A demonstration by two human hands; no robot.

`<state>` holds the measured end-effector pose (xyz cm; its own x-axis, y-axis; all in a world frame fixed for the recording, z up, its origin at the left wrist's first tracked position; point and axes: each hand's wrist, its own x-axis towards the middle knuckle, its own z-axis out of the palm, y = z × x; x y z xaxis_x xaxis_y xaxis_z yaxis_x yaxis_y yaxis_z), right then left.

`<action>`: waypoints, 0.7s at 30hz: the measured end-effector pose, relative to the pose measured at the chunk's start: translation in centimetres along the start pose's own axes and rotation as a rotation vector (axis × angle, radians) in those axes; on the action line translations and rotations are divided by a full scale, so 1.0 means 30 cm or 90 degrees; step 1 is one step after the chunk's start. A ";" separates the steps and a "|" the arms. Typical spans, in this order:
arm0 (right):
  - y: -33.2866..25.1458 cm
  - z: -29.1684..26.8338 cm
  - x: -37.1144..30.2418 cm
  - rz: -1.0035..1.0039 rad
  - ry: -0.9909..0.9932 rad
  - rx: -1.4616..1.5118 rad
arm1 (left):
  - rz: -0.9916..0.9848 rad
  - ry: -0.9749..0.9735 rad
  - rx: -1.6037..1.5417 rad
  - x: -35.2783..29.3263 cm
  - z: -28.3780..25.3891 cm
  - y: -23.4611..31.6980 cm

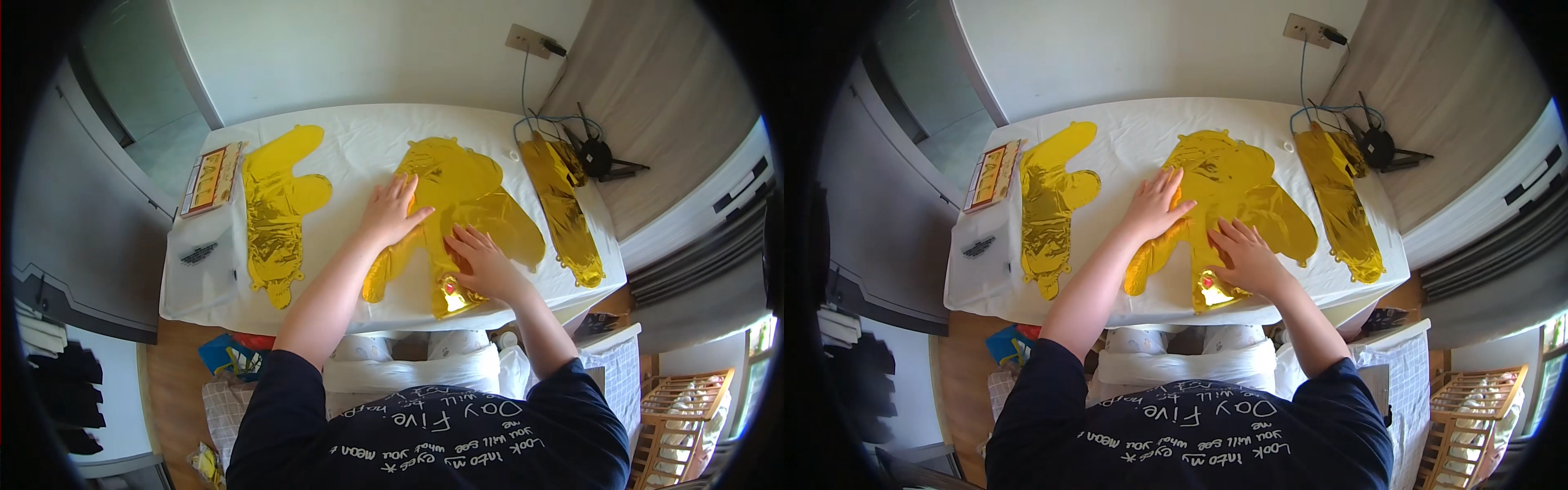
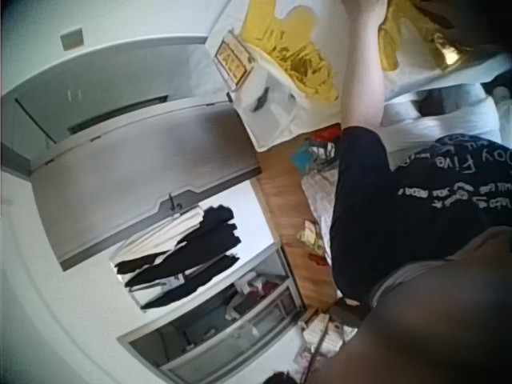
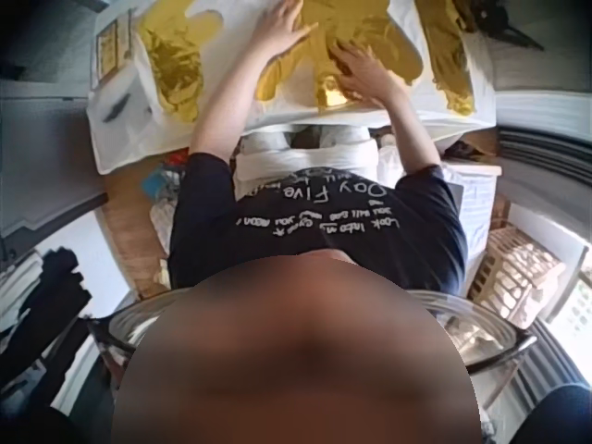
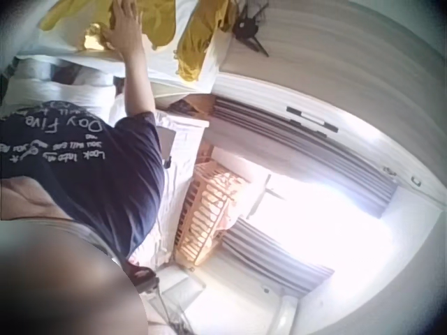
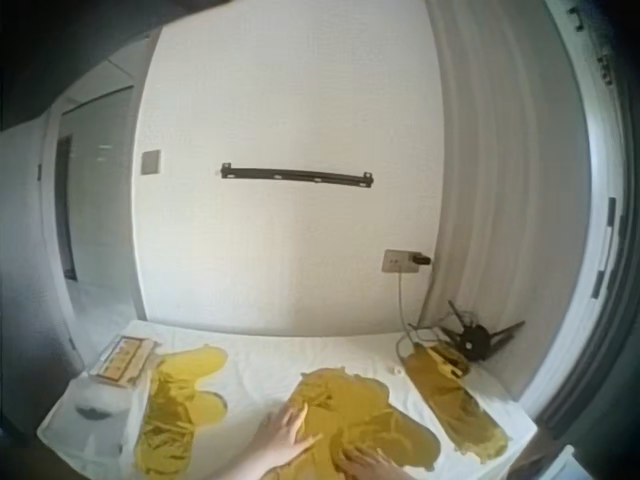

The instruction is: Folding a yellow foil alphabet balloon on a table.

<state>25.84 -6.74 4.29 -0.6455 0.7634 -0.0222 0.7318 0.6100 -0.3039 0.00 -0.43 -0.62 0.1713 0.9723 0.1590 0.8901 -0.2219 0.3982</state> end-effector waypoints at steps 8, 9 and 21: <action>0.164 -0.105 0.050 -0.093 -0.325 0.204 | 0.036 -0.069 0.082 0.011 -0.009 0.012; 0.161 -0.111 0.068 -0.095 -0.327 0.205 | 0.033 -0.071 0.082 0.008 -0.008 0.005; 0.050 0.022 0.032 -0.048 0.047 -0.024 | 0.029 -0.069 -0.042 -0.005 -0.057 -0.017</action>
<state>26.18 -5.24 3.20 -0.6828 0.7273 0.0702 0.6899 0.6734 -0.2656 -1.20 -0.60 0.70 0.2592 0.9624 0.0811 0.8512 -0.2673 0.4516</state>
